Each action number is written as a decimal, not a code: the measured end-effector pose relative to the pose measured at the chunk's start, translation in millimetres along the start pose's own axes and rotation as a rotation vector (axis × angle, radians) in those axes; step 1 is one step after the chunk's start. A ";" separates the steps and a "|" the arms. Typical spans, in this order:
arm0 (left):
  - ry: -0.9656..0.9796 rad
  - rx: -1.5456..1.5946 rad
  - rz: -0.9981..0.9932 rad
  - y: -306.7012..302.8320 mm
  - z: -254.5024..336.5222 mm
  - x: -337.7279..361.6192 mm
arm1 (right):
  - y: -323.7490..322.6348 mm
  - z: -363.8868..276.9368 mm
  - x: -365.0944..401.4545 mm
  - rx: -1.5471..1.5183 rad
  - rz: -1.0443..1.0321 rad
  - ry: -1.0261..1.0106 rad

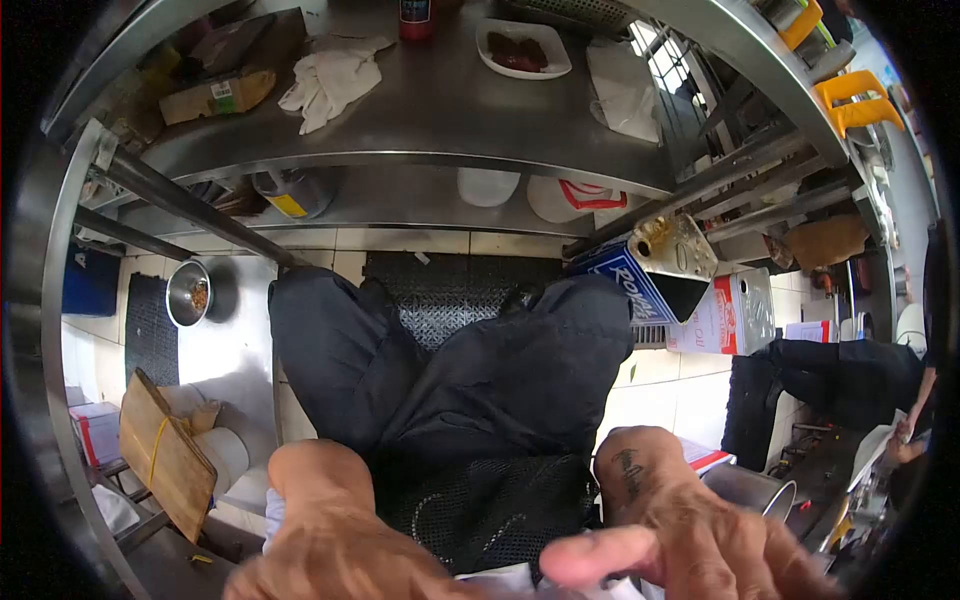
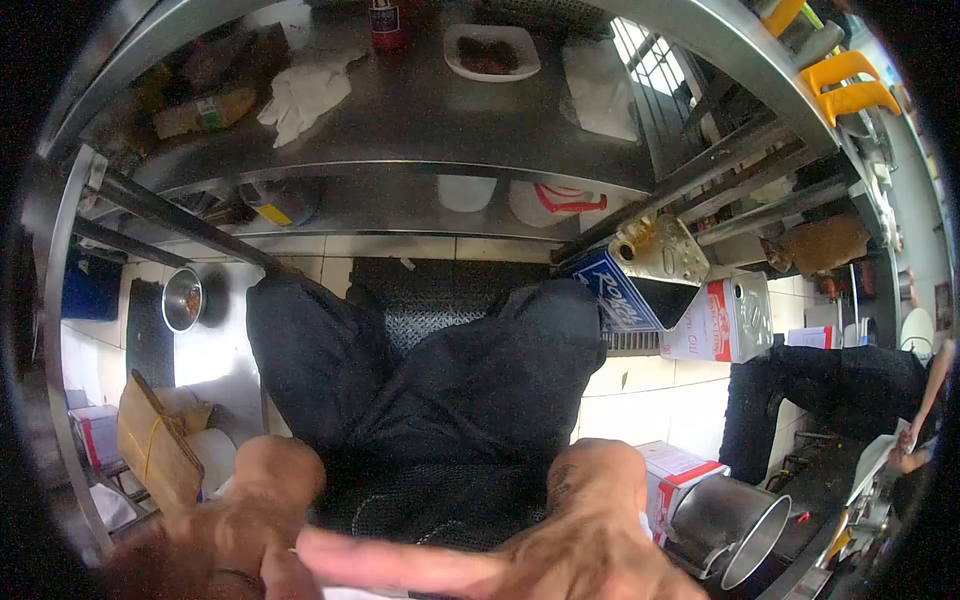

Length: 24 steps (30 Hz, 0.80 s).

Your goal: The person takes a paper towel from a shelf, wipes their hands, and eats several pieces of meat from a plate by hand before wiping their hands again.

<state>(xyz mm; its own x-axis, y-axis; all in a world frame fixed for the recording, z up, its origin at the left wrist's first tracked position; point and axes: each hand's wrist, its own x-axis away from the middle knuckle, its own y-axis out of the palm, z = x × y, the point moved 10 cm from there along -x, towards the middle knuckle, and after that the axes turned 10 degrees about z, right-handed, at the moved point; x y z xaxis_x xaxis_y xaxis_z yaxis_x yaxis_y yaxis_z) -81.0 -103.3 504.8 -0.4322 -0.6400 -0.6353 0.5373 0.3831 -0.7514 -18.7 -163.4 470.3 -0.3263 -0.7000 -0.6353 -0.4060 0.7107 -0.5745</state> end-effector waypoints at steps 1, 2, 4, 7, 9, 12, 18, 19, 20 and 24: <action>0.004 -0.039 -0.005 0.4 3.4 -0.2 | 7.6 -3.0 0.0 0.150 -0.018 -0.028; 0.014 -0.065 -0.010 3.1 7.0 0.4 | 16.1 -6.2 0.8 0.266 -0.023 -0.042; 0.024 -0.110 -0.016 8.1 12.5 0.9 | 22.5 -13.2 2.3 0.400 -0.017 -0.063; 0.037 -0.148 -0.013 15.9 18.0 1.0 | 24.1 -21.2 1.0 0.536 0.001 -0.072; 0.038 -0.171 -0.018 19.3 21.2 0.4 | 25.1 -24.0 1.4 0.595 0.001 -0.074; 0.028 -0.191 -0.029 21.5 24.2 -0.4 | 24.9 -27.3 2.9 0.666 -0.003 -0.065; 0.002 -0.216 0.000 11.6 25.7 -4.7 | 24.8 -32.6 0.5 0.769 0.004 -0.059; -0.017 -0.218 0.003 9.4 25.6 -3.4 | 24.0 -32.9 -1.1 0.791 0.002 -0.051; -0.013 -0.218 0.040 2.5 26.3 3.6 | 23.7 -34.0 -1.8 0.805 0.013 -0.054; 0.068 -0.336 -0.043 17.5 29.7 22.3 | 25.6 -36.8 -0.4 0.853 0.070 -0.062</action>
<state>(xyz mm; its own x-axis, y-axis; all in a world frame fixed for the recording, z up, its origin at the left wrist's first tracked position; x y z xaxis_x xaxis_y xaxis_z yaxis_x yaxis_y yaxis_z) -59.7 -130.6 482.8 -0.5024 -0.6189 -0.6038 0.2542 0.5617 -0.7873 -60.4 -147.6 474.9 -0.2692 -0.6650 -0.6967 0.4024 0.5795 -0.7087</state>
